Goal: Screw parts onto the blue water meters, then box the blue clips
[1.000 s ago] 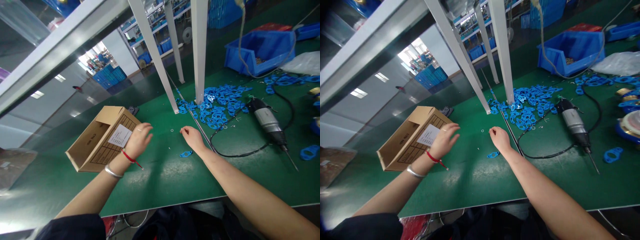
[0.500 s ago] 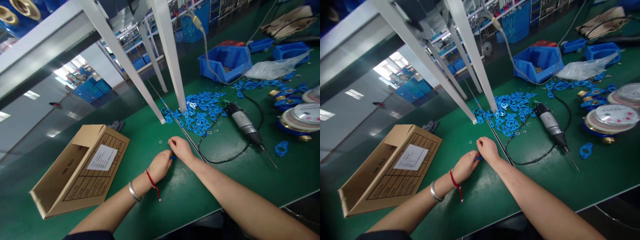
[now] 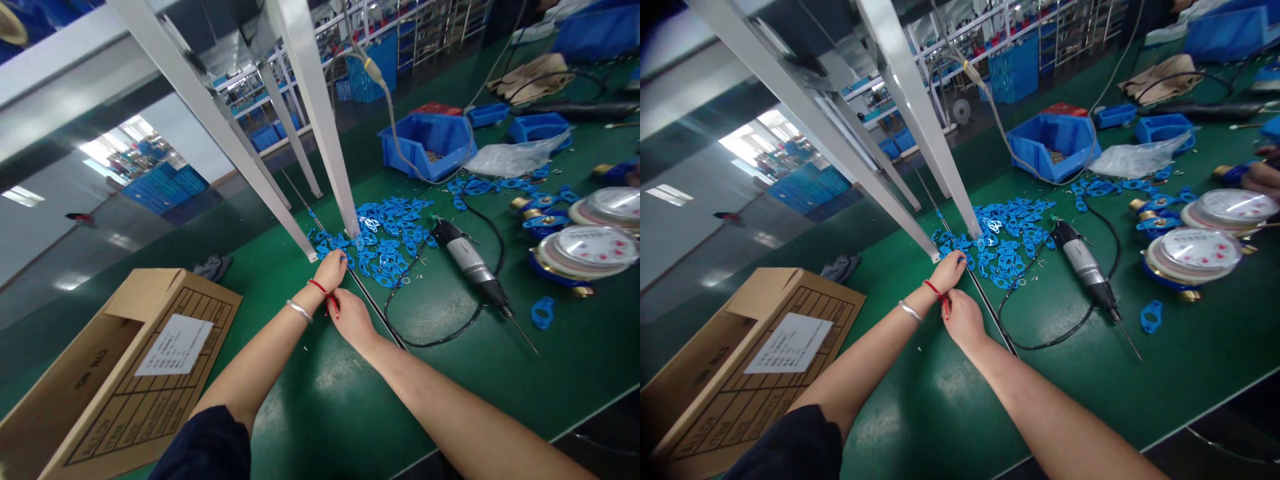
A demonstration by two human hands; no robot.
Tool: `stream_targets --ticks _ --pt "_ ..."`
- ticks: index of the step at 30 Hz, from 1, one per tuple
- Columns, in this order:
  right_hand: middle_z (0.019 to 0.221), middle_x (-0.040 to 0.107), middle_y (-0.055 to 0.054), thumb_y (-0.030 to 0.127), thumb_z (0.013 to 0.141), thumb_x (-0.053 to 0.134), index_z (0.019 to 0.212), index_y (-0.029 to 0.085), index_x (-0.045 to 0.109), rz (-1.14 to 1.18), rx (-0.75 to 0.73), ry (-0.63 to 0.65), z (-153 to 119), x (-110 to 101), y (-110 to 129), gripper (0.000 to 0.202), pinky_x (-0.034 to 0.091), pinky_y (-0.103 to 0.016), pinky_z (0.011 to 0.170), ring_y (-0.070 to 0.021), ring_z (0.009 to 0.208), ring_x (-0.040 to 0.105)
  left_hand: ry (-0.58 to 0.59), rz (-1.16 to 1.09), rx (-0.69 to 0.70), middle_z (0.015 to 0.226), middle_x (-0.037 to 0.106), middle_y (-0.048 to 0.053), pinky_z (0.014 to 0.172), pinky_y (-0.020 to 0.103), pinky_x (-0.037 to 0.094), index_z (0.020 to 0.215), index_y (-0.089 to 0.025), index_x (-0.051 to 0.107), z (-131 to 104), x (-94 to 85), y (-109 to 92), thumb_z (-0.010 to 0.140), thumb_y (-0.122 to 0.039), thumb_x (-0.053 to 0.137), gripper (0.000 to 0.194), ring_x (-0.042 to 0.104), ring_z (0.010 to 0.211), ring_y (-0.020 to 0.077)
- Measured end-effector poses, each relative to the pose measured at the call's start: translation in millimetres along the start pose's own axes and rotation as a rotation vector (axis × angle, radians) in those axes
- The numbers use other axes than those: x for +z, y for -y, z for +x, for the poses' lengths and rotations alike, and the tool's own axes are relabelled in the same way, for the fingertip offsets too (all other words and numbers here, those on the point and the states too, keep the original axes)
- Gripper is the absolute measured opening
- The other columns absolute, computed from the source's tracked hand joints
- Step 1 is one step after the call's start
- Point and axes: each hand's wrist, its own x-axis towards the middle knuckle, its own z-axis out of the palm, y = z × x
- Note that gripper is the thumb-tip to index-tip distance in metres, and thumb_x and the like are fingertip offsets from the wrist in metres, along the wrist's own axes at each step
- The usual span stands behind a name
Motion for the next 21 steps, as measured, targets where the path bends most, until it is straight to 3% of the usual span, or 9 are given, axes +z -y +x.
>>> stream_targets --ticks 3,10,13,16,18,21 --pt "0.079 0.061 -0.006 0.014 0.083 0.043 0.080 0.017 0.054 -0.026 0.040 -0.015 1.5 0.4 -0.5 0.012 0.038 -0.027 0.067 -0.0172 0.074 0.057 0.046 0.002 0.039 0.100 0.057 0.010 0.084 0.035 0.046 0.101 -0.014 0.053 8.3 10.6 -2.1 0.079 -0.035 0.060 0.032 0.056 0.090 0.0204" --pt "0.082 0.061 -0.007 0.014 0.083 0.041 0.084 0.017 0.057 0.140 0.050 -0.071 1.9 -0.9 -0.9 0.016 0.041 -0.030 0.074 -0.0189 0.080 0.057 0.032 -0.002 0.029 0.096 0.061 0.008 0.088 0.035 0.046 0.093 -0.016 0.057 12.3 4.0 -5.2 0.077 -0.013 0.054 0.016 0.058 0.091 0.0198" --pt "0.086 0.061 -0.006 0.022 0.085 0.041 0.090 0.019 0.058 0.472 0.127 -0.120 7.2 -1.9 -3.5 0.017 0.045 -0.030 0.073 -0.0170 0.078 0.058 -0.043 -0.009 -0.012 0.099 0.062 0.008 0.087 0.035 0.046 0.096 -0.016 0.056 5.0 -9.0 -10.5 0.082 -0.017 0.050 0.016 0.059 0.093 0.0198" --pt "0.094 0.062 -0.006 0.041 0.087 0.042 0.098 0.021 0.055 1.020 0.355 -0.199 17.8 -3.7 -7.1 0.027 0.049 -0.030 0.066 -0.0157 0.074 0.060 -0.111 -0.034 -0.008 0.102 0.061 0.007 0.087 0.034 0.047 0.100 -0.018 0.054 -14.8 -25.2 -20.6 0.085 -0.022 0.047 0.016 0.058 0.094 0.0187" --pt "0.098 0.062 -0.006 0.051 0.084 0.044 0.101 0.022 0.054 1.344 0.482 -0.207 24.2 -5.2 -8.8 0.035 0.050 -0.031 0.064 -0.0165 0.077 0.062 -0.093 -0.065 0.042 0.101 0.061 0.005 0.086 0.032 0.047 0.099 -0.019 0.054 -34.1 -33.5 -29.0 0.085 -0.022 0.047 0.016 0.058 0.094 0.0179" --pt "0.096 0.063 -0.003 0.055 0.082 0.048 0.102 0.023 0.055 1.596 0.576 -0.161 27.9 -6.1 -8.5 0.038 0.051 -0.029 0.065 -0.0160 0.082 0.062 0.015 -0.091 0.168 0.107 0.060 0.006 0.089 0.033 0.046 0.107 -0.020 0.052 -63.6 -38.8 -39.9 0.082 -0.016 0.049 0.025 0.056 0.100 0.0184"
